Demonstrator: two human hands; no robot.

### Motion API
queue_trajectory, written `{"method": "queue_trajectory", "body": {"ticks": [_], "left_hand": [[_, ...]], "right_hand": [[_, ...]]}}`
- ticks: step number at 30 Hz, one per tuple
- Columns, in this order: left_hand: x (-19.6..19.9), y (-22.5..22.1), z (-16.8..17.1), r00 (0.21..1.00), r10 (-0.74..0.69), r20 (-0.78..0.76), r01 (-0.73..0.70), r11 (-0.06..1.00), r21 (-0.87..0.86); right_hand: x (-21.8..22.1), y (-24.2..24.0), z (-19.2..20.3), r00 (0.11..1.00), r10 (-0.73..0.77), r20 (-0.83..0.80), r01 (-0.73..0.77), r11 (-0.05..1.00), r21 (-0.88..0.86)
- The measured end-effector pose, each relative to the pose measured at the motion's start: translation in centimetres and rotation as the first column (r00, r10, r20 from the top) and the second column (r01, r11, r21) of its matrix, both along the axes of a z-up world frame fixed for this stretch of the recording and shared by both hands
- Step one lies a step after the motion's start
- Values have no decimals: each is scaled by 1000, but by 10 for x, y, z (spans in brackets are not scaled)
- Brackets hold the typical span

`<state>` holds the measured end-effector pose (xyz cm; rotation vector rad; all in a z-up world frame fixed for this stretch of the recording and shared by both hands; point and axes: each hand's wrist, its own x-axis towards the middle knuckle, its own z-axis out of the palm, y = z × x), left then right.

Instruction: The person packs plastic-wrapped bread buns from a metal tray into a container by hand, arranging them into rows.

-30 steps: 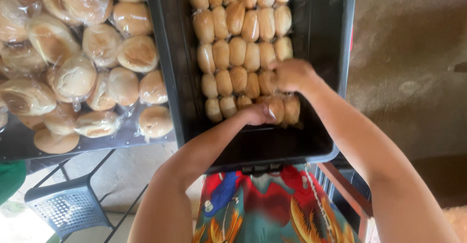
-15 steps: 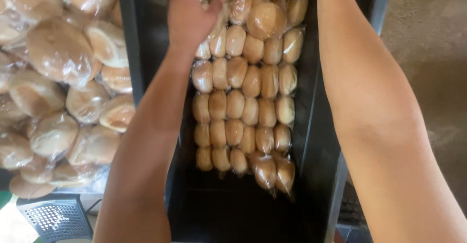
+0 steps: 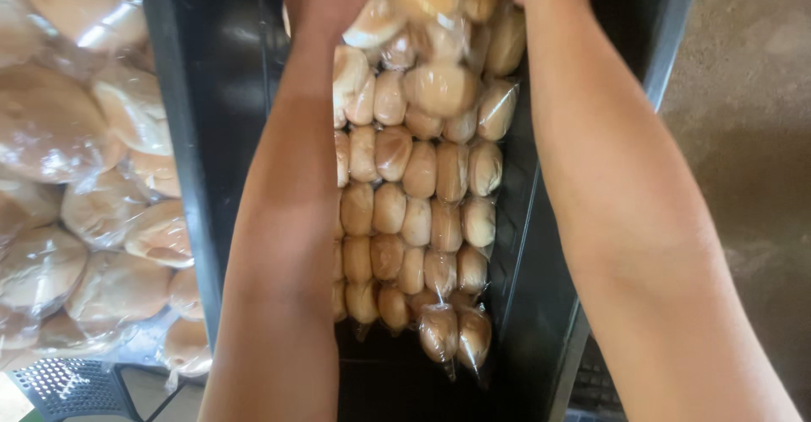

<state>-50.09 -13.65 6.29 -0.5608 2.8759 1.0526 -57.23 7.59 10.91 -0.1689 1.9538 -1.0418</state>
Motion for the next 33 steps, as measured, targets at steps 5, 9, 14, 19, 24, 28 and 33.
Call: {"method": "queue_trajectory", "body": {"ticks": [5,9,14,19,24,28,33], "left_hand": [[82,5,38,958,-74,-279,101,991,83],[163,14,40,948,-68,-311,177,925,336],[256,21,43,920,71,-386,203,755,624],[354,29,59,944,326,-51,-22,213,977],[432,16,72,984,176,25,-56,171,984],[475,1,71,988,1,153,-144,344,928],[501,7,51,897,-207,391,-151,687,711]], "right_hand": [[54,-13,-4,906,384,-181,-324,901,288],[136,-7,11,893,422,-155,-381,894,237],[251,-10,49,795,541,-274,-404,809,426],[383,-8,31,286,589,-756,-172,808,564],[452,-13,17,792,474,-384,-220,810,544],[450,-20,14,923,290,-254,-85,795,600],[460,-4,6,942,178,-285,17,821,571]]}}
